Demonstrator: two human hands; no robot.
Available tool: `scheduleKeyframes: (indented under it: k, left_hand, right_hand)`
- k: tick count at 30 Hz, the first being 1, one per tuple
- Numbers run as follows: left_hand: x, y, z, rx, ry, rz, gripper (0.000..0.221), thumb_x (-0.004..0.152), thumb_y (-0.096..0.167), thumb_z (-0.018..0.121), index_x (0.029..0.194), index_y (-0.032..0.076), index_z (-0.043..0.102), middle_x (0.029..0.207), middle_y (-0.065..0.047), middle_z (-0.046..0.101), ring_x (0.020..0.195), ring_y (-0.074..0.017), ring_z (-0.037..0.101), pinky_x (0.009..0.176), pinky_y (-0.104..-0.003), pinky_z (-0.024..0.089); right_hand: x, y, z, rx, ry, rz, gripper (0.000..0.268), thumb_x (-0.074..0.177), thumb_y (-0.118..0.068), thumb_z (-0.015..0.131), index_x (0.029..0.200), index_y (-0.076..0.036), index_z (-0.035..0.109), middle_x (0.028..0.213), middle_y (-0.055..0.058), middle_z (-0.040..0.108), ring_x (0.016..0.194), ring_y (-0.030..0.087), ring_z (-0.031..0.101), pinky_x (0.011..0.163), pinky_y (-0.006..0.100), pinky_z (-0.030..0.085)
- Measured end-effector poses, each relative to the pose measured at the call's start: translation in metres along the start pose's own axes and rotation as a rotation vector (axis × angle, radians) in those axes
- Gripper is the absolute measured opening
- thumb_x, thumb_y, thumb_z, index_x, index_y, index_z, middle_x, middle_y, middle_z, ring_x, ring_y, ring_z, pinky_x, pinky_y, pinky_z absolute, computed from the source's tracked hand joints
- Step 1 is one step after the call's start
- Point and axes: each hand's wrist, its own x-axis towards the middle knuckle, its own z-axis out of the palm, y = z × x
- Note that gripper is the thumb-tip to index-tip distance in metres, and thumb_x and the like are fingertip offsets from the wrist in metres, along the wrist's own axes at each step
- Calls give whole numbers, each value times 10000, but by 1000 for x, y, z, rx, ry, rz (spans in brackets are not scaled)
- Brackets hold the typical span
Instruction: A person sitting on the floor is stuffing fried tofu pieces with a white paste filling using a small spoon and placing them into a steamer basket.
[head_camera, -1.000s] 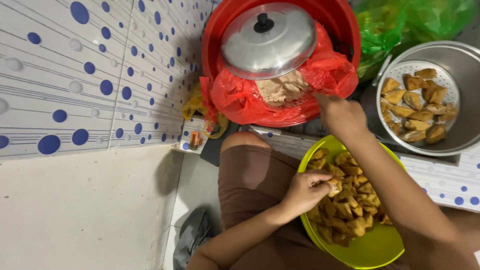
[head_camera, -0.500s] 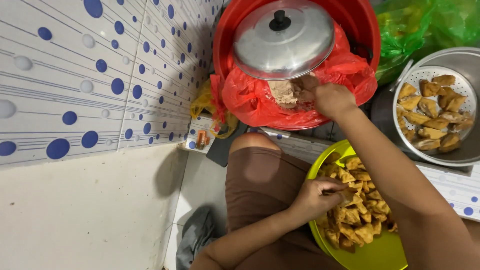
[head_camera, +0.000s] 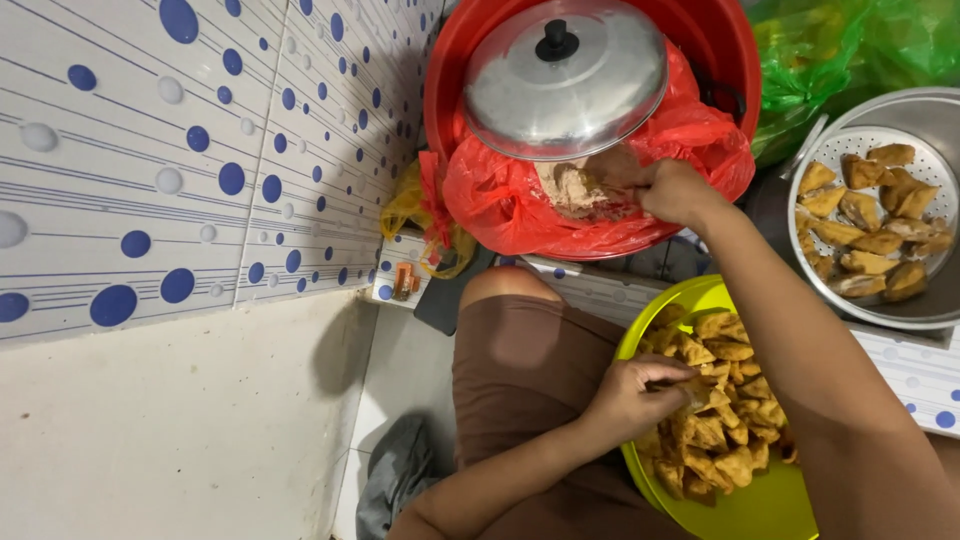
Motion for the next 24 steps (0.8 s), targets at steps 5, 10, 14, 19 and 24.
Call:
scheduleKeyframes:
  k: [5,10,14,19,24]
  left_hand:
    - [0,-2,-1,21,-1,29,304,872,51,680,1158,-48,708,1142,-155,734,943,-208,694,864,-277,560]
    - [1,-6,-2,17,0,-6,300,882,65,684,1159,-49,710,1138,-171,739,951,-223,713,870,-284,576]
    - [2,-12,2,32,38,-33,284,885,71,684,1138,-51,723,1089,-147,753,894,-194,701,818,-263,571]
    - [1,-6,10,-100,91,-48,252,890,54,729,1116,-57,726,1110,-191,735,991,-222,704,884,-311,575]
    - [0,-9,9,-279,205,-153,227,882,33,775,1103,-15,758,1085,-197,741,968,-227,726,829,-350,611]
  right_hand:
    - [-5,2,-7,256,-72,65,319,902,-28,576,1153,15,767,724,122,702,601,202,618,662,299,508]
    - [-10,12,-5,510,-103,105,259,917,-21,641,1126,91,748,681,131,645,497,158,490,481,269,383]
    - [-27,19,-9,666,-117,122,272,930,-53,646,1153,77,731,621,126,570,416,124,340,361,251,201]
    - [-39,43,-4,832,-79,57,257,938,-57,667,1160,69,695,588,123,561,367,103,347,334,229,240]
    - [-96,36,-16,989,11,-74,305,891,-49,694,1180,48,681,534,137,493,317,65,315,300,205,214]
